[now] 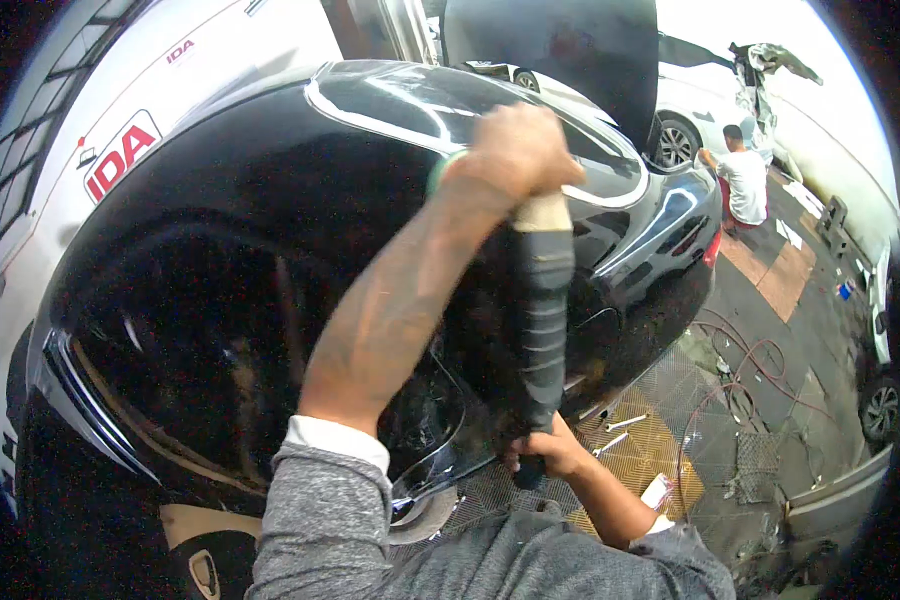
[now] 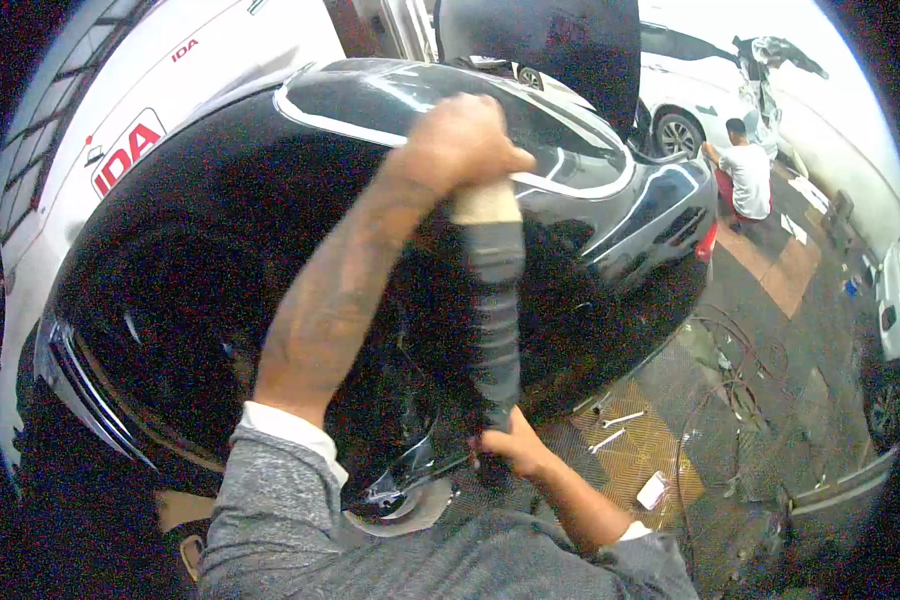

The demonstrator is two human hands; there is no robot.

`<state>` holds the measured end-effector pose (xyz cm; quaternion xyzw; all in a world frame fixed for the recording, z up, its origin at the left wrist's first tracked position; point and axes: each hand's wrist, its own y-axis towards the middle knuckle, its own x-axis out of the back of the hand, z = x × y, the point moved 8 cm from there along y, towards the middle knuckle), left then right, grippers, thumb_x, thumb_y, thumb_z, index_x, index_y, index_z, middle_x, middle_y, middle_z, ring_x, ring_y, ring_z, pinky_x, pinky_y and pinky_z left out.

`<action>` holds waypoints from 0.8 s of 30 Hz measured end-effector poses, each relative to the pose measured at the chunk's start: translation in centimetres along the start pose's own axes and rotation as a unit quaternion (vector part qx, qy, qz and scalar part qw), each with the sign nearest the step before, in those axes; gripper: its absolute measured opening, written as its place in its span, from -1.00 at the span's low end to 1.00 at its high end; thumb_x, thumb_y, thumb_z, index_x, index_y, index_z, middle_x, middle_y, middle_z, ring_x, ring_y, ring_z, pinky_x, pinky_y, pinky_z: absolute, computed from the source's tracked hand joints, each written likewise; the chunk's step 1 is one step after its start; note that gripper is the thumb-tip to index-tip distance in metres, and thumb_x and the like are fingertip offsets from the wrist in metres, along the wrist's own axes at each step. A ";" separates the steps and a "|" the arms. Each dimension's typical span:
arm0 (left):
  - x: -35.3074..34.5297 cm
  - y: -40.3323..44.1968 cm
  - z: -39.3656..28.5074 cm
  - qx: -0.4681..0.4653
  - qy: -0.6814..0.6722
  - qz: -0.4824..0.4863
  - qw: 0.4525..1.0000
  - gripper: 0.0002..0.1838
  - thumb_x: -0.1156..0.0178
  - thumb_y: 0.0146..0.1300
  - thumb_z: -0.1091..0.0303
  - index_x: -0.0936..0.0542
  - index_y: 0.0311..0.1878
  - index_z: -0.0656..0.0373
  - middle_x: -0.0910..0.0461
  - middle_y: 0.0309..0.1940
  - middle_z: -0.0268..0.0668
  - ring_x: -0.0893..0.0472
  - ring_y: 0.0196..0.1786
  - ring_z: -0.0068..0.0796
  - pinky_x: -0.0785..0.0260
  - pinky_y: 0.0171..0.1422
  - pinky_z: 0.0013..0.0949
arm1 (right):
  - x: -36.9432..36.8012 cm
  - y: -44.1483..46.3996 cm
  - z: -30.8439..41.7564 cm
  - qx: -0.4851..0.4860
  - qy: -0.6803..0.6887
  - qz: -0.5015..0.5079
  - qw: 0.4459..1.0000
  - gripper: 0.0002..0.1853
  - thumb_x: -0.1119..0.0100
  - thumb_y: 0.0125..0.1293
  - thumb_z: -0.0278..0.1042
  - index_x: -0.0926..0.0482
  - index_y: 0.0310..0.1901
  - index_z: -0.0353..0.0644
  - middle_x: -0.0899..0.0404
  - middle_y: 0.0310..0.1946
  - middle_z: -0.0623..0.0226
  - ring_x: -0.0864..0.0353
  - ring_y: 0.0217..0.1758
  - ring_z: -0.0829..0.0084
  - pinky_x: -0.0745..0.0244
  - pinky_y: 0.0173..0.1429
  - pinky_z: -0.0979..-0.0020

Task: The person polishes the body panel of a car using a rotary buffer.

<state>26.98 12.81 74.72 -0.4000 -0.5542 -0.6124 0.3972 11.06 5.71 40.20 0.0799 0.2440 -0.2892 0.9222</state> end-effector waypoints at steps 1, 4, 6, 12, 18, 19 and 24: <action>1.6 -0.9 1.2 0.012 0.000 -0.015 1.000 -0.41 -0.33 0.00 -0.13 -0.74 -0.16 0.28 -0.71 -0.13 0.05 -0.71 -0.03 -0.03 -0.56 0.13 -0.14 | -0.8 0.7 0.0 -0.003 -0.016 0.008 1.000 -0.62 -0.27 0.11 -0.37 -0.48 -0.03 -0.26 -0.60 -0.33 0.27 -0.60 -0.33 0.42 -0.54 -0.20 0.31; 4.6 -1.4 6.2 0.022 0.045 -0.049 0.998 -0.45 -0.32 0.03 -0.13 -0.75 -0.26 0.26 -0.70 -0.23 0.10 -0.72 -0.13 0.01 -0.56 0.06 -0.13 | -4.3 3.3 2.5 0.061 -0.095 0.031 0.993 -0.67 -0.30 0.11 -0.34 -0.51 -0.09 -0.24 -0.61 -0.30 0.34 -0.56 -0.31 0.50 -0.50 -0.15 0.37; 7.5 -2.9 8.5 0.000 0.045 -0.102 0.994 -0.47 -0.29 0.05 -0.11 -0.73 -0.32 0.30 -0.69 -0.34 0.10 -0.72 -0.22 0.01 -0.56 -0.02 -0.13 | -6.4 4.7 3.9 0.051 -0.122 0.053 0.990 -0.68 -0.30 0.11 -0.34 -0.53 -0.11 -0.24 -0.61 -0.30 0.38 -0.54 -0.30 0.53 -0.48 -0.14 0.39; 8.2 -3.6 10.3 0.018 -0.005 -0.062 0.998 -0.44 -0.26 0.04 -0.14 -0.75 -0.21 0.25 -0.70 -0.17 0.10 -0.71 -0.05 -0.04 -0.54 0.10 -0.17 | -8.3 4.5 4.8 0.053 -0.129 0.083 0.987 -0.72 -0.30 0.12 -0.33 -0.57 -0.14 -0.22 -0.58 -0.34 0.47 -0.52 -0.28 0.58 -0.46 -0.16 0.42; 2.9 -1.6 3.3 0.047 -0.015 -0.028 0.998 -0.40 -0.33 0.02 -0.08 -0.71 -0.04 0.26 -0.70 -0.04 0.01 -0.71 0.04 -0.15 -0.53 0.19 -0.21 | -2.6 1.0 3.2 0.023 -0.079 0.055 0.995 -0.68 -0.24 0.04 -0.39 -0.55 -0.14 -0.31 -0.60 -0.41 0.31 -0.58 -0.46 0.39 -0.50 -0.32 0.34; 1.7 -1.0 1.8 0.031 -0.016 -0.025 0.999 -0.41 -0.32 0.01 -0.08 -0.72 -0.07 0.27 -0.70 -0.05 0.04 -0.70 0.05 -0.10 -0.53 0.20 -0.17 | -2.0 0.3 3.0 0.021 -0.083 0.060 0.995 -0.68 -0.24 0.04 -0.39 -0.55 -0.14 -0.31 -0.60 -0.41 0.31 -0.58 -0.46 0.39 -0.50 -0.32 0.34; -4.4 1.4 -5.1 -0.026 -0.049 0.044 0.998 -0.46 -0.32 -0.03 0.00 -0.73 -0.10 0.26 -0.72 -0.08 -0.02 -0.72 0.00 -0.13 -0.55 0.16 -0.18 | 3.4 -2.0 -0.2 0.034 0.022 0.003 0.999 -0.57 -0.16 -0.05 -0.41 -0.50 -0.07 -0.34 -0.59 -0.42 0.21 -0.60 -0.47 0.31 -0.51 -0.35 0.31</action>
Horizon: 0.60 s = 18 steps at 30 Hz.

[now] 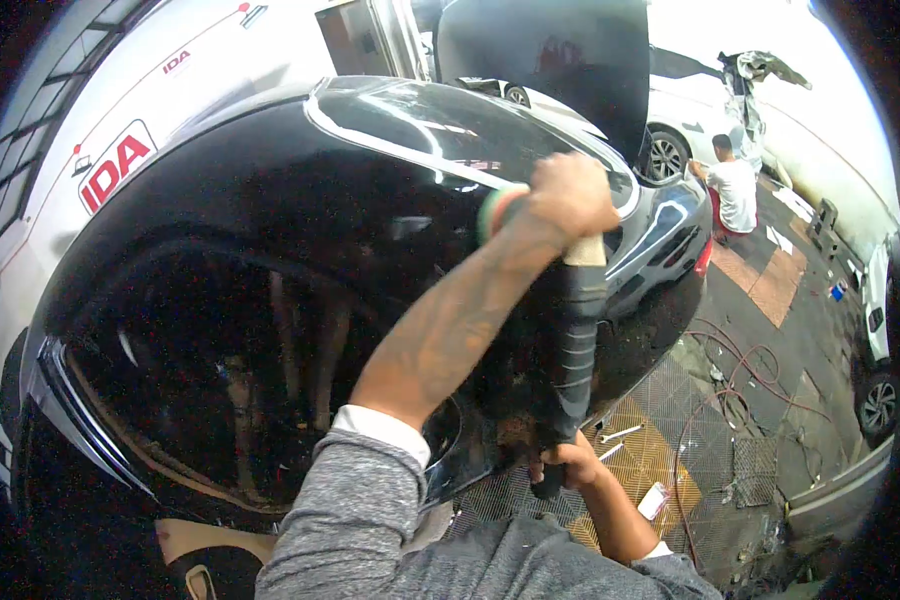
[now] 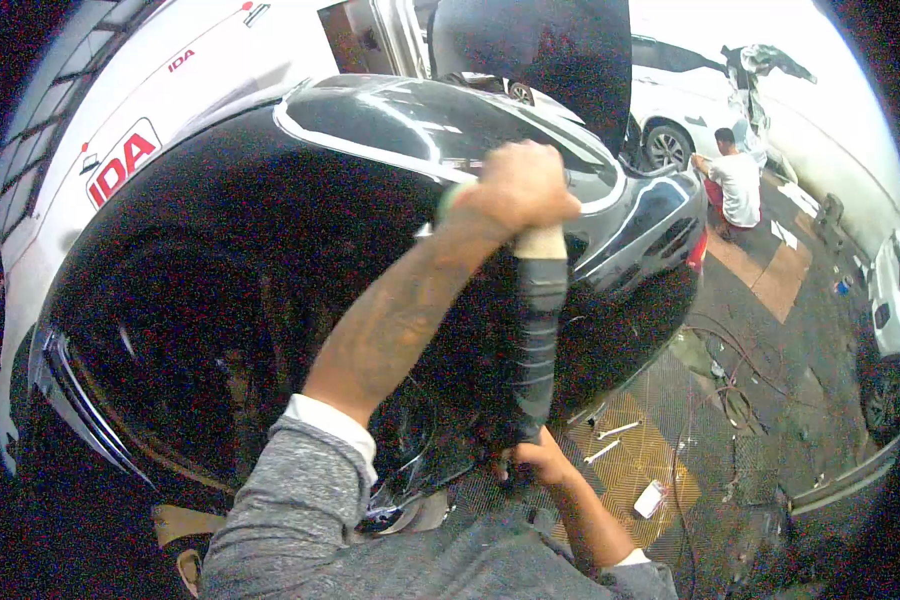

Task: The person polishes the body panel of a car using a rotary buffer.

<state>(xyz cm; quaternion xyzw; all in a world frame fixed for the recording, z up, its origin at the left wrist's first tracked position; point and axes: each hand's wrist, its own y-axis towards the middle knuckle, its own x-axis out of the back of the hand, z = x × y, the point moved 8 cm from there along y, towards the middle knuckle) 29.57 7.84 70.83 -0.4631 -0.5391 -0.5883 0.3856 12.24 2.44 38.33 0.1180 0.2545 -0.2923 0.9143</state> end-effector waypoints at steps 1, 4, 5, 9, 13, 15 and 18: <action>-0.6 0.0 -0.8 -0.010 -0.001 0.009 1.000 -0.50 -0.31 -0.02 0.04 -0.74 -0.09 0.22 -0.72 -0.08 -0.07 -0.72 0.01 -0.19 -0.55 0.15 -0.21 | 0.5 -0.6 -0.4 -0.002 0.020 -0.058 0.998 -0.56 -0.15 -0.05 -0.40 -0.48 -0.05 -0.33 -0.59 -0.42 0.19 -0.61 -0.46 0.30 -0.52 -0.35 0.30; -0.9 -0.2 -1.2 -0.010 -0.004 0.032 0.999 -0.53 -0.31 -0.04 0.09 -0.74 -0.08 0.18 -0.72 -0.07 -0.12 -0.72 0.03 -0.23 -0.55 0.13 -0.24 | -0.4 -0.8 -0.5 -0.014 0.022 -0.041 0.999 -0.56 -0.16 -0.03 -0.38 -0.48 -0.05 -0.32 -0.59 -0.43 0.22 -0.61 -0.44 0.30 -0.52 -0.34 0.30; -0.3 -0.4 -0.7 -0.009 -0.002 0.018 1.000 -0.49 -0.33 -0.05 0.03 -0.74 -0.09 0.20 -0.72 -0.08 -0.08 -0.72 0.02 -0.19 -0.56 0.14 -0.22 | -0.7 -0.6 -0.7 -0.024 0.016 -0.044 0.999 -0.59 -0.17 -0.02 -0.36 -0.50 -0.08 -0.31 -0.59 -0.45 0.23 -0.61 -0.44 0.32 -0.52 -0.33 0.30; 3.4 -1.4 3.2 0.017 0.029 -0.011 0.999 -0.39 -0.34 -0.03 -0.09 -0.72 -0.07 0.26 -0.71 -0.06 0.00 -0.71 0.02 -0.11 -0.55 0.16 -0.18 | -3.4 1.6 0.3 -0.020 -0.012 -0.043 0.999 -0.66 -0.17 0.00 -0.37 -0.51 -0.14 -0.29 -0.59 -0.46 0.24 -0.61 -0.44 0.35 -0.51 -0.33 0.33; 10.2 -4.7 8.0 0.060 0.061 -0.064 0.994 -0.37 -0.33 0.01 -0.16 -0.73 -0.12 0.29 -0.71 -0.11 0.06 -0.71 0.00 -0.08 -0.55 0.14 -0.17 | -8.4 5.4 3.0 0.011 -0.081 0.029 0.996 -0.74 -0.22 0.04 -0.36 -0.53 -0.21 -0.27 -0.59 -0.49 0.30 -0.59 -0.45 0.42 -0.49 -0.33 0.39; 12.5 -5.5 11.6 0.074 0.062 -0.089 0.991 -0.35 -0.30 0.05 -0.21 -0.73 -0.19 0.31 -0.71 -0.22 0.08 -0.73 -0.11 -0.03 -0.57 0.04 -0.14 | -10.6 6.7 3.5 -0.003 -0.124 0.047 0.991 -0.75 -0.26 0.06 -0.35 -0.54 -0.23 -0.26 -0.60 -0.47 0.35 -0.57 -0.43 0.47 -0.49 -0.30 0.41; 15.2 -7.6 14.3 0.043 0.087 -0.115 0.989 -0.39 -0.26 0.03 -0.15 -0.74 -0.17 0.29 -0.70 -0.18 0.09 -0.71 -0.06 -0.03 -0.54 0.11 -0.20 | -13.0 8.2 3.5 -0.005 -0.169 0.082 0.982 -0.74 -0.31 0.09 -0.34 -0.57 -0.19 -0.20 -0.58 -0.33 0.48 -0.50 -0.22 0.59 -0.46 -0.08 0.41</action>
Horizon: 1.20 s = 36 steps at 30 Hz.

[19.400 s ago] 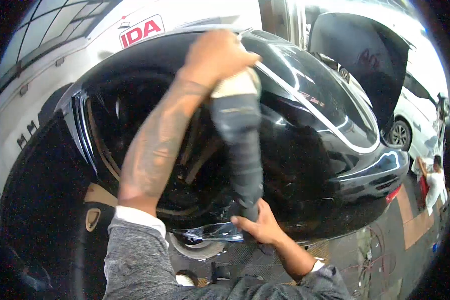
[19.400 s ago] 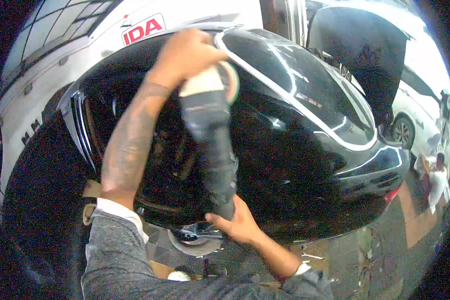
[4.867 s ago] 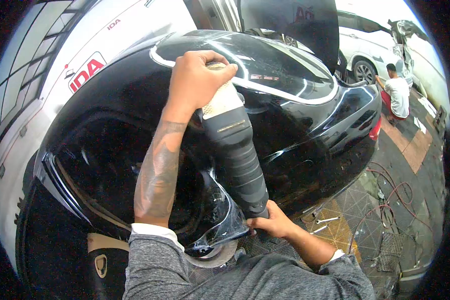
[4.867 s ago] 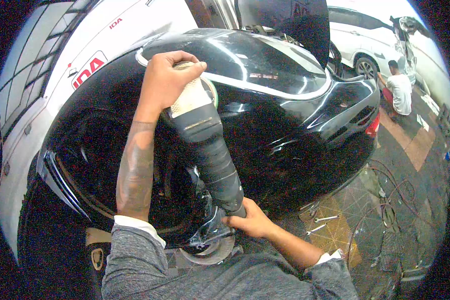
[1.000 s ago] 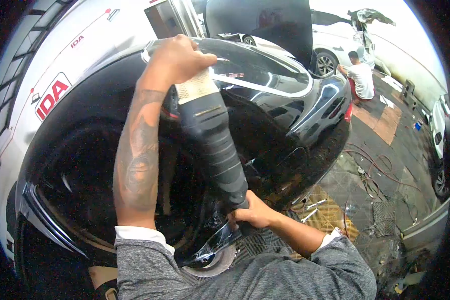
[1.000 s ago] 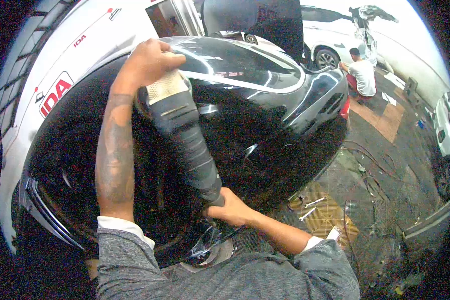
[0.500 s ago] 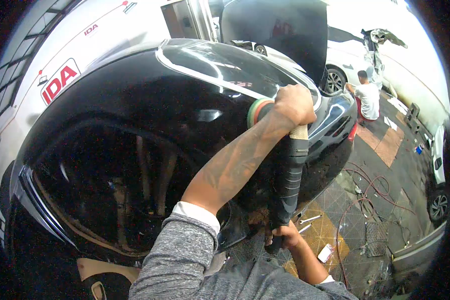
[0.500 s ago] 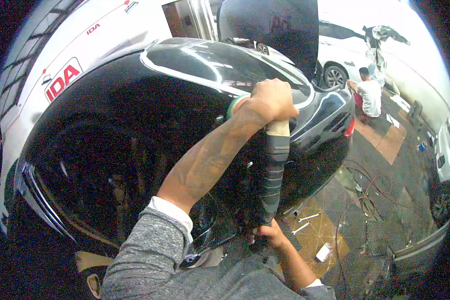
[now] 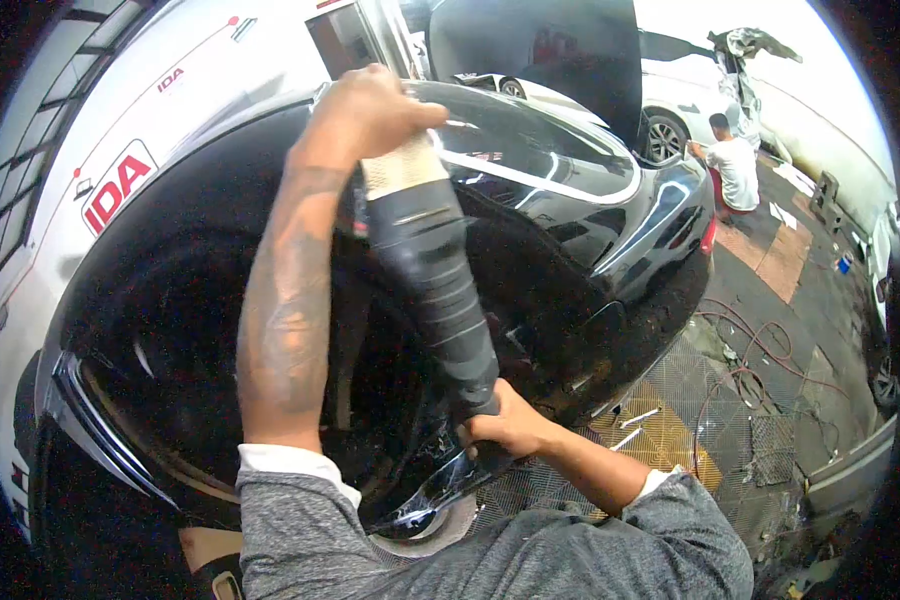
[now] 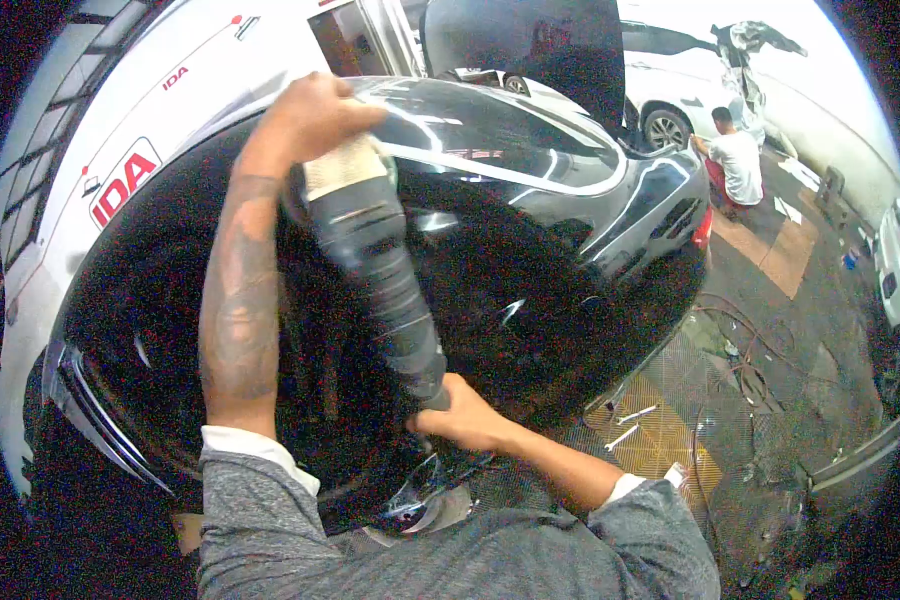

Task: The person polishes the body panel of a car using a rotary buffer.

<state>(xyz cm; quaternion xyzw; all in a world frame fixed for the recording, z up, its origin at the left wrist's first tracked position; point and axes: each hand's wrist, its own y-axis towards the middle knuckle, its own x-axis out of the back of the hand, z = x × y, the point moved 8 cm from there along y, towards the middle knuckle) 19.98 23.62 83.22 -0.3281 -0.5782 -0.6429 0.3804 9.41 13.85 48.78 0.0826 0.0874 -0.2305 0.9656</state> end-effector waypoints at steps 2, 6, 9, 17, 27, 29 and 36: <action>0.0 -0.6 1.3 0.025 -0.061 0.010 0.998 -0.41 -0.27 0.00 -0.13 -0.74 -0.22 0.31 -0.69 -0.17 0.12 -0.71 -0.05 0.00 -0.54 0.09 -0.17 | -0.8 0.2 0.6 0.031 0.016 0.010 0.999 -0.72 -0.31 0.08 -0.35 -0.58 -0.15 -0.20 -0.59 -0.30 0.48 -0.51 -0.22 0.58 -0.47 -0.07 0.41; -2.3 -0.1 -0.9 -0.026 -0.035 -0.050 0.998 -0.58 -0.24 0.06 0.01 -0.73 -0.35 0.25 -0.69 -0.40 0.07 -0.71 -0.32 -0.07 -0.56 -0.11 -0.15 | 0.6 -1.4 -1.5 0.034 0.012 0.011 0.999 -0.69 -0.27 0.08 -0.39 -0.58 -0.11 -0.22 -0.60 -0.27 0.47 -0.52 -0.21 0.56 -0.48 -0.06 0.39; -6.1 1.3 -4.9 -0.022 0.009 0.039 0.999 -0.41 -0.32 0.00 -0.07 -0.71 -0.08 0.31 -0.68 -0.06 0.08 -0.70 0.03 -0.05 -0.52 0.20 -0.17 | 2.8 -3.8 -3.1 0.002 0.079 -0.029 0.996 -0.64 -0.22 0.05 -0.42 -0.55 -0.06 -0.25 -0.61 -0.30 0.40 -0.57 -0.24 0.50 -0.51 -0.10 0.36; -13.6 2.3 -17.8 -0.062 -0.076 0.124 0.987 -0.47 -0.32 -0.02 0.01 -0.73 -0.09 0.24 -0.72 -0.10 -0.02 -0.73 0.00 -0.13 -0.56 0.15 -0.18 | 7.4 -9.1 -7.4 0.024 0.236 -0.097 0.967 -0.57 -0.13 0.01 -0.45 -0.47 -0.02 -0.38 -0.59 -0.43 0.15 -0.60 -0.46 0.25 -0.54 -0.32 0.22; -9.3 2.0 -11.9 -0.022 -0.043 0.096 0.994 -0.35 -0.34 -0.01 -0.12 -0.71 -0.04 0.29 -0.69 -0.03 0.02 -0.70 0.04 -0.10 -0.54 0.19 -0.18 | 4.5 -5.5 -7.1 0.023 0.179 -0.057 0.982 -0.58 -0.15 0.05 -0.42 -0.47 0.01 -0.30 -0.58 -0.44 0.21 -0.60 -0.43 0.32 -0.55 -0.26 0.26; -6.8 1.9 -9.0 -0.004 -0.027 0.085 0.996 -0.35 -0.32 0.01 -0.14 -0.71 -0.05 0.30 -0.69 -0.03 0.04 -0.70 0.04 -0.07 -0.53 0.19 -0.17 | 2.7 -3.9 -3.5 0.029 0.134 -0.063 0.989 -0.60 -0.16 0.06 -0.41 -0.47 -0.02 -0.28 -0.58 -0.44 0.23 -0.58 -0.43 0.36 -0.54 -0.26 0.29; -1.3 1.4 -0.1 0.022 -0.004 0.019 1.000 -0.45 -0.22 0.06 -0.08 -0.74 -0.13 0.25 -0.70 -0.17 0.09 -0.72 -0.05 -0.04 -0.53 0.14 -0.17 | -1.4 0.2 -0.6 0.020 0.066 -0.033 0.997 -0.76 -0.29 0.10 -0.36 -0.54 -0.21 -0.23 -0.59 -0.40 0.43 -0.53 -0.34 0.56 -0.48 -0.18 0.42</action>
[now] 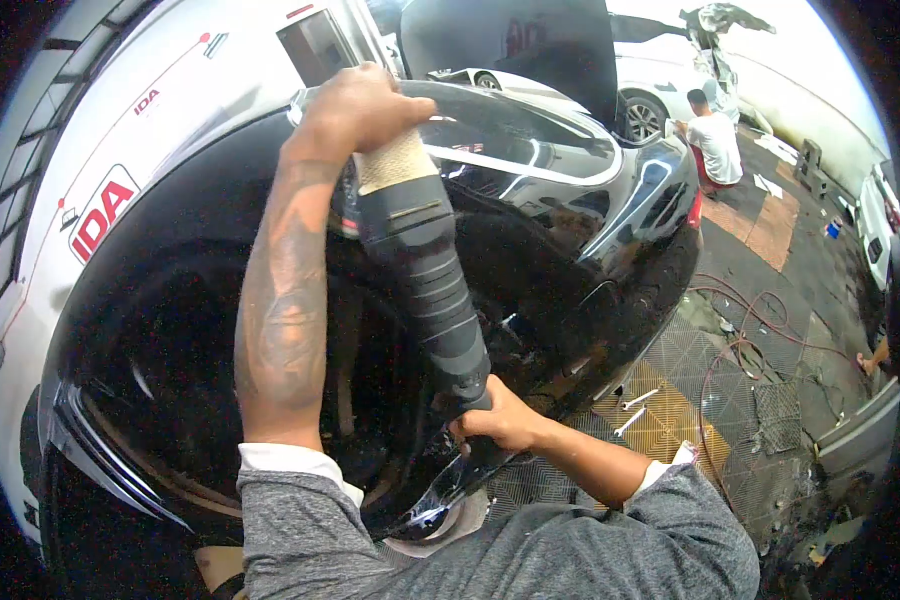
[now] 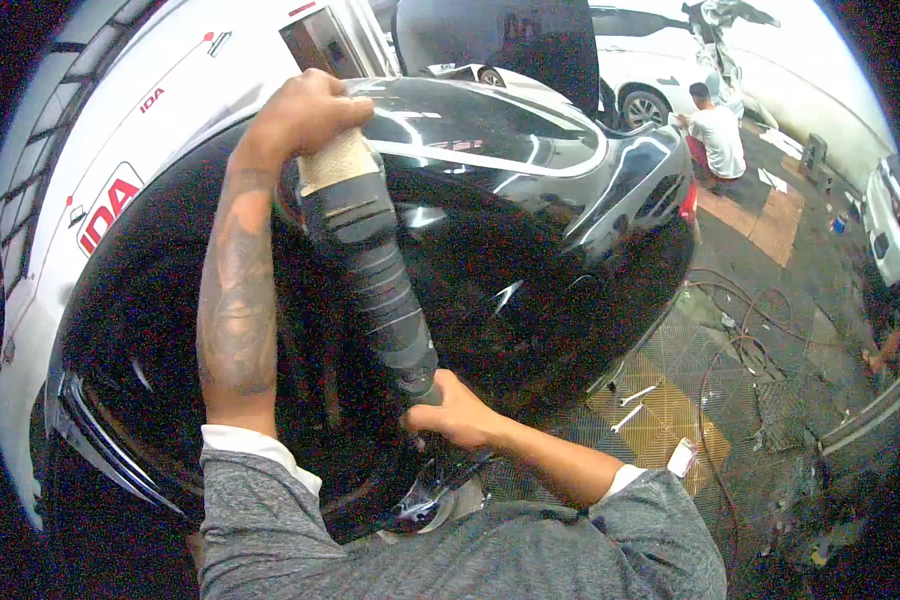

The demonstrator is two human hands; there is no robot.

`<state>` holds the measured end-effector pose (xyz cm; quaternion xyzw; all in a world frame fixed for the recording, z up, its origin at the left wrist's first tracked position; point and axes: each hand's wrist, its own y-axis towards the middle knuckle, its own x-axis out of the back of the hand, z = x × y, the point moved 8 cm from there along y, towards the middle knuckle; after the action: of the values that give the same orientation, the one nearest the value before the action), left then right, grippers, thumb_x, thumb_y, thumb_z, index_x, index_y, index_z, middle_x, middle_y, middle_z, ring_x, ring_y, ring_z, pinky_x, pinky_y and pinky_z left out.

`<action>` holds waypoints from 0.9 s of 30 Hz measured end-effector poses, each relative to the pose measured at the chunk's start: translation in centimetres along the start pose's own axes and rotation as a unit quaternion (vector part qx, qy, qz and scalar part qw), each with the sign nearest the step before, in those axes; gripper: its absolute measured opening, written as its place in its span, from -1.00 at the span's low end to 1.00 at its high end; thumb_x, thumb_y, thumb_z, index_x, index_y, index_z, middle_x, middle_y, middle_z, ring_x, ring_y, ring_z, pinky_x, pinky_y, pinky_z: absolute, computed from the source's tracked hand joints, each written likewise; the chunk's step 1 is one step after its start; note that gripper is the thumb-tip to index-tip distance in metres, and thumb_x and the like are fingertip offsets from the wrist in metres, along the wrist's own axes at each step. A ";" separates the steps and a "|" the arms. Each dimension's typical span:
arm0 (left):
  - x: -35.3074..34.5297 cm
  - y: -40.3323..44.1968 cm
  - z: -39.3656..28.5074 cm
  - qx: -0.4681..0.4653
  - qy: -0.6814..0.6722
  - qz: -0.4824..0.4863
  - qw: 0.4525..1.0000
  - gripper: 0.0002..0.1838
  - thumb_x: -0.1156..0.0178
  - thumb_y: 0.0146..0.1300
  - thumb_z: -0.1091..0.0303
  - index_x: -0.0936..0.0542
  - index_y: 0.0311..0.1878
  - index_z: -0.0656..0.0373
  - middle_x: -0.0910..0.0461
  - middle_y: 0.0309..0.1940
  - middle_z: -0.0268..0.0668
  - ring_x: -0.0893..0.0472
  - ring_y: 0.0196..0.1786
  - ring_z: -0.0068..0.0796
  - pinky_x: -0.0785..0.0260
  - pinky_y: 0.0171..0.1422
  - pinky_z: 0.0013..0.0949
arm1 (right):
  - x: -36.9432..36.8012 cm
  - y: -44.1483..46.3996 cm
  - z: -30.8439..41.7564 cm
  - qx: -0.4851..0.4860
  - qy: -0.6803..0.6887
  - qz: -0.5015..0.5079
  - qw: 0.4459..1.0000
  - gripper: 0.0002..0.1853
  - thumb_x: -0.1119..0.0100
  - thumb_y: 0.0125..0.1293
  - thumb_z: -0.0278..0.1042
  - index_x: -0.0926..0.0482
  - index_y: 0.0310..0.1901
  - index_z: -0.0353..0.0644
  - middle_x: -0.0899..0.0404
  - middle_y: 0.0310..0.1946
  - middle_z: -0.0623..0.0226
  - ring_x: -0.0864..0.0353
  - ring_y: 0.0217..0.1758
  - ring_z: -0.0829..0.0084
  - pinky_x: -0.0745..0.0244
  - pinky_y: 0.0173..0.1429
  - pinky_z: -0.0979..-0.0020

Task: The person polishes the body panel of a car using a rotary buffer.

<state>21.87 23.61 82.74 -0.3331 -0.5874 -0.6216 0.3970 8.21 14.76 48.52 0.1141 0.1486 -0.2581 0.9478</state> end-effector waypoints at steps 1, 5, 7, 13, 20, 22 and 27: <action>0.0 -0.1 0.5 0.025 -0.008 0.011 1.000 -0.41 -0.25 0.03 -0.09 -0.73 -0.09 0.27 -0.69 -0.07 0.07 -0.71 0.02 -0.06 -0.51 0.20 -0.19 | 0.1 0.2 -0.1 0.022 -0.034 0.005 0.999 -0.78 -0.28 0.11 -0.35 -0.55 -0.23 -0.24 -0.59 -0.39 0.42 -0.53 -0.35 0.55 -0.47 -0.19 0.42; -1.5 -0.1 -1.0 -0.001 -0.012 0.017 1.000 -0.40 -0.23 0.04 -0.10 -0.73 -0.09 0.29 -0.69 -0.07 0.10 -0.71 0.02 -0.05 -0.50 0.21 -0.17 | 1.3 -1.2 0.0 0.028 -0.053 0.016 0.998 -0.76 -0.27 0.11 -0.34 -0.56 -0.20 -0.25 -0.59 -0.39 0.41 -0.52 -0.35 0.55 -0.47 -0.18 0.41; -3.3 0.2 -3.7 -0.023 0.000 0.028 0.999 -0.38 -0.25 0.04 -0.11 -0.72 -0.07 0.31 -0.69 -0.05 0.09 -0.69 0.05 -0.05 -0.49 0.23 -0.16 | 2.4 -2.9 0.3 0.010 -0.002 -0.018 1.000 -0.72 -0.26 0.08 -0.34 -0.57 -0.17 -0.25 -0.59 -0.39 0.38 -0.53 -0.36 0.51 -0.48 -0.18 0.40; -9.2 0.5 -12.4 -0.027 -0.051 0.061 0.996 -0.42 -0.32 0.02 -0.09 -0.73 -0.10 0.28 -0.71 -0.08 0.02 -0.70 0.03 -0.06 -0.51 0.22 -0.16 | 8.2 -7.3 -2.7 -0.016 0.058 -0.041 0.997 -0.69 -0.24 -0.01 -0.35 -0.57 -0.20 -0.29 -0.62 -0.41 0.29 -0.62 -0.38 0.41 -0.53 -0.25 0.33; -13.0 0.7 -17.8 -0.073 -0.074 0.129 0.986 -0.45 -0.31 0.03 -0.04 -0.73 -0.06 0.22 -0.71 -0.05 -0.02 -0.70 0.06 -0.12 -0.52 0.22 -0.17 | 10.8 -9.5 -5.5 -0.004 0.147 -0.053 0.988 -0.53 -0.19 0.03 -0.36 -0.47 0.02 -0.34 -0.60 -0.42 0.19 -0.63 -0.43 0.29 -0.57 -0.30 0.23; -11.8 0.2 -16.8 -0.057 -0.048 0.132 0.988 -0.46 -0.30 0.03 -0.04 -0.73 -0.05 0.20 -0.71 -0.04 -0.03 -0.70 0.07 -0.12 -0.51 0.23 -0.18 | 10.0 -9.1 -6.1 -0.019 0.118 -0.044 0.992 -0.53 -0.19 0.03 -0.36 -0.47 0.02 -0.33 -0.60 -0.42 0.19 -0.63 -0.43 0.30 -0.56 -0.30 0.23; -6.1 -1.1 -9.8 -0.003 -0.036 0.067 0.997 -0.41 -0.33 0.02 -0.04 -0.71 -0.05 0.30 -0.69 -0.06 0.06 -0.70 0.04 -0.08 -0.53 0.20 -0.15 | 5.7 -5.0 -4.0 -0.006 0.050 0.000 0.999 -0.72 -0.20 0.07 -0.34 -0.54 -0.17 -0.27 -0.61 -0.41 0.29 -0.59 -0.37 0.42 -0.53 -0.25 0.32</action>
<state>24.20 14.46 76.01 -0.3953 -0.5755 -0.5830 0.4154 9.37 9.14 42.17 0.1212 0.1970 -0.2508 0.9400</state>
